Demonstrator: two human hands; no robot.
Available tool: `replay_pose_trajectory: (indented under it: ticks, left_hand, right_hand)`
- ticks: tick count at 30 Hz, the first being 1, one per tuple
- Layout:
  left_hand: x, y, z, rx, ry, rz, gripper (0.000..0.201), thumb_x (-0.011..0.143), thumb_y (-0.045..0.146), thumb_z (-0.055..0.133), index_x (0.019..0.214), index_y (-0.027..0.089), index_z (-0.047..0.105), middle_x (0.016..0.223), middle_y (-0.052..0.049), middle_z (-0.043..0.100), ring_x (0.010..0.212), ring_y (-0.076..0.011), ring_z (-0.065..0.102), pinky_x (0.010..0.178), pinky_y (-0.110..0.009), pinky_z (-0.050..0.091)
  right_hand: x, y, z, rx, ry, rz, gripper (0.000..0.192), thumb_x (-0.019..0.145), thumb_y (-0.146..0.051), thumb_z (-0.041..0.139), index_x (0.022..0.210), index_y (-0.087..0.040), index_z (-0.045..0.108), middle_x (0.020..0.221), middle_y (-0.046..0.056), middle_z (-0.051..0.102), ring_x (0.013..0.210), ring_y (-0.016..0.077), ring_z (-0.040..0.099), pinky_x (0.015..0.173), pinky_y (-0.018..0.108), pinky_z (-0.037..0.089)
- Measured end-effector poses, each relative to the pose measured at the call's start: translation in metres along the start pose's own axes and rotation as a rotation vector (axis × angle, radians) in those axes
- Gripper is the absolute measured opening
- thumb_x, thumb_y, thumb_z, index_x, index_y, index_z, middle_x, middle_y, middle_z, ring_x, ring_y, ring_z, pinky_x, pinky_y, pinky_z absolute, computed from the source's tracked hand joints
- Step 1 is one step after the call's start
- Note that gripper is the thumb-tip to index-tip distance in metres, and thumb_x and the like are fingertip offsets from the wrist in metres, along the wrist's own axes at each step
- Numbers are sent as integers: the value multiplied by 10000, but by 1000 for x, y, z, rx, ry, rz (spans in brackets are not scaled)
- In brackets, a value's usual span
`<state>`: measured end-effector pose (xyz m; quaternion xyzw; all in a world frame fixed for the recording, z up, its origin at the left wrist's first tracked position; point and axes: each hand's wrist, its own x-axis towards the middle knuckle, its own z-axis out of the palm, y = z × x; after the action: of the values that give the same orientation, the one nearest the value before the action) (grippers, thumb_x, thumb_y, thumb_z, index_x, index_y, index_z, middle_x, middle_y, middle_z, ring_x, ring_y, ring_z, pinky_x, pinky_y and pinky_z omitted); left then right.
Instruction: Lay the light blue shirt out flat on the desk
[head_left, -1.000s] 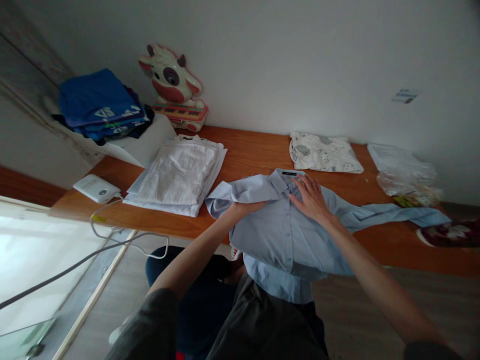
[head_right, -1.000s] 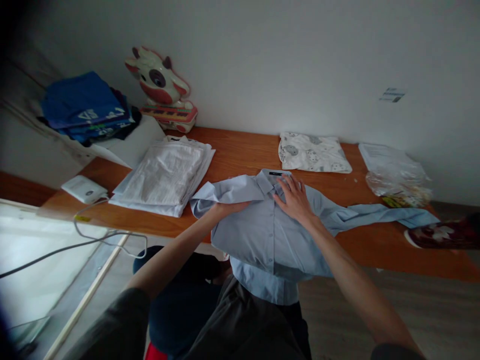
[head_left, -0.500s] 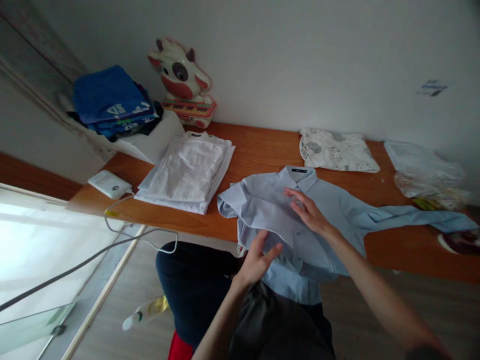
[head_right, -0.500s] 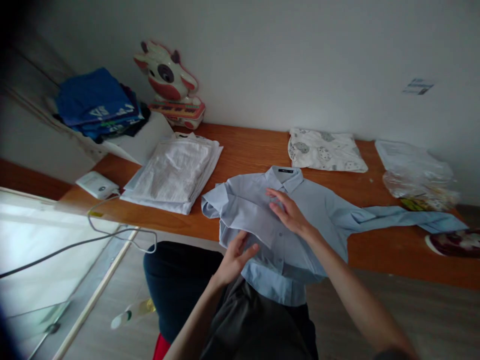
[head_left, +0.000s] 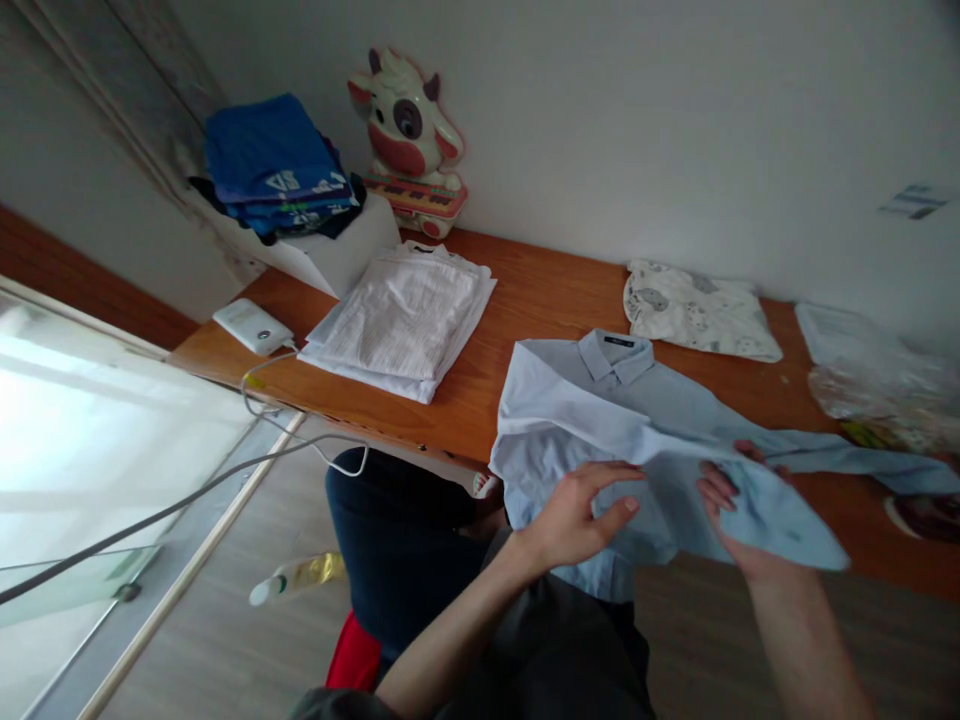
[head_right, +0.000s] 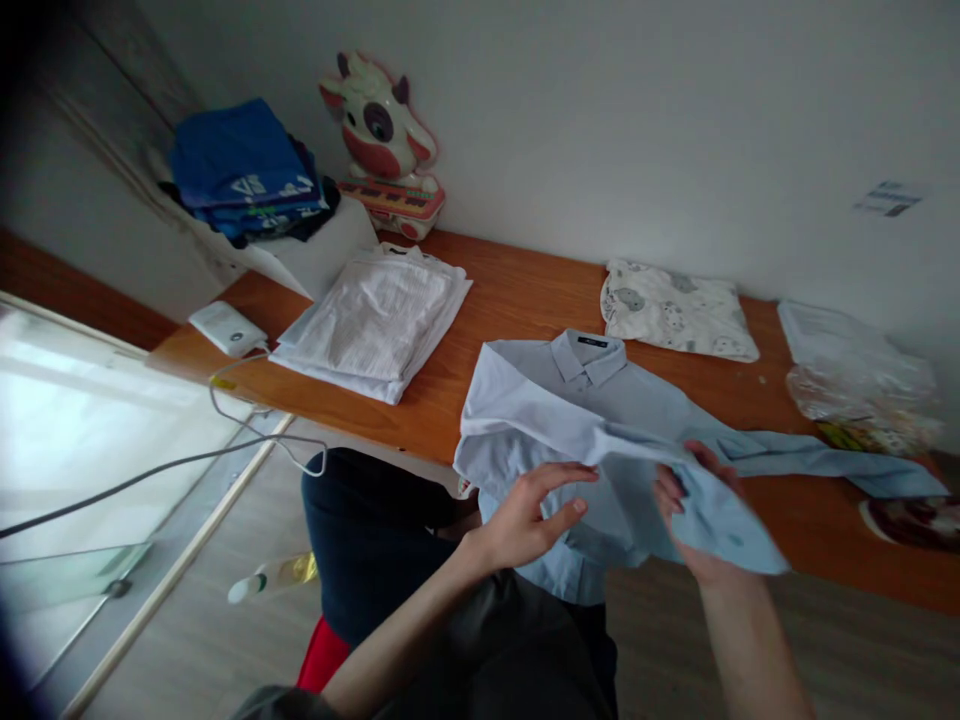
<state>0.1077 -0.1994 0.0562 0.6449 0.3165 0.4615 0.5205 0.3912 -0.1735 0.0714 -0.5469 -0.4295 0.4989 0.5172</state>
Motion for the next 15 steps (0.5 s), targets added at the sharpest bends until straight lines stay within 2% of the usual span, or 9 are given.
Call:
replay_pose_trajectory:
  ticks: [2,3,5,6,8,10,13,15]
  left_hand:
    - [-12,-10,0,70,67,-46,329,1091,343,617,1397,254,703,1491,-89,690,1406,-263,634,1232,-463,489]
    - [-17,-16,0,112,108,-66,314,1090,330,616,1380,257,711,1495,-84,687,1415,-265,627,1232,-474,492]
    - [-28,-25,-3,223,183,-93,305,1082,300,618,1370,261,713,1518,-75,671,1475,-275,574,1255,-504,475]
    - [-33,-27,-4,291,213,-97,308,1076,286,622,1370,262,711,1535,-70,660,1516,-281,531,1281,-527,445]
    - [-39,-31,-7,440,250,-98,317,1064,268,633,1373,269,704,1564,-58,637,1586,-293,442,1340,-584,350]
    - [-43,-32,-9,573,255,-111,324,1054,269,652,1374,283,698,1572,-46,632,1612,-301,399,1375,-635,246]
    - [-45,-36,-9,703,231,-133,349,1029,266,690,1378,288,691,1562,-38,640,1621,-297,385,1393,-644,177]
    - [-47,-40,-8,753,211,-126,356,1018,258,700,1373,281,692,1576,-35,627,1630,-288,368,1401,-623,165]
  right_hand:
    - [-14,1,-11,177,33,68,630,977,-820,406,1389,-446,702,1305,95,746,983,321,753,697,488,615]
    - [-21,4,-13,216,30,99,720,944,-881,368,1460,-466,653,1452,91,689,1151,366,735,799,559,626]
    - [-32,16,-15,201,15,135,843,856,-967,411,1508,-472,614,1578,80,611,1327,424,664,952,652,593]
    - [-35,25,-16,167,12,162,845,815,-960,517,1492,-466,629,1575,80,616,1342,437,656,994,666,577]
    - [-36,44,-17,68,36,206,761,738,-757,818,1422,-453,678,1549,59,637,1350,419,654,1061,635,559]
    - [-29,57,-17,-43,106,162,717,651,-484,968,1324,-409,732,1575,23,616,1447,373,582,1160,567,514]
    - [-16,55,-19,-88,211,3,505,632,-349,964,1107,-303,797,1580,22,621,1579,335,433,1271,512,418]
    - [-10,41,-22,-2,248,-53,424,673,-319,914,1082,-298,805,1519,44,673,1578,337,442,1252,536,451]
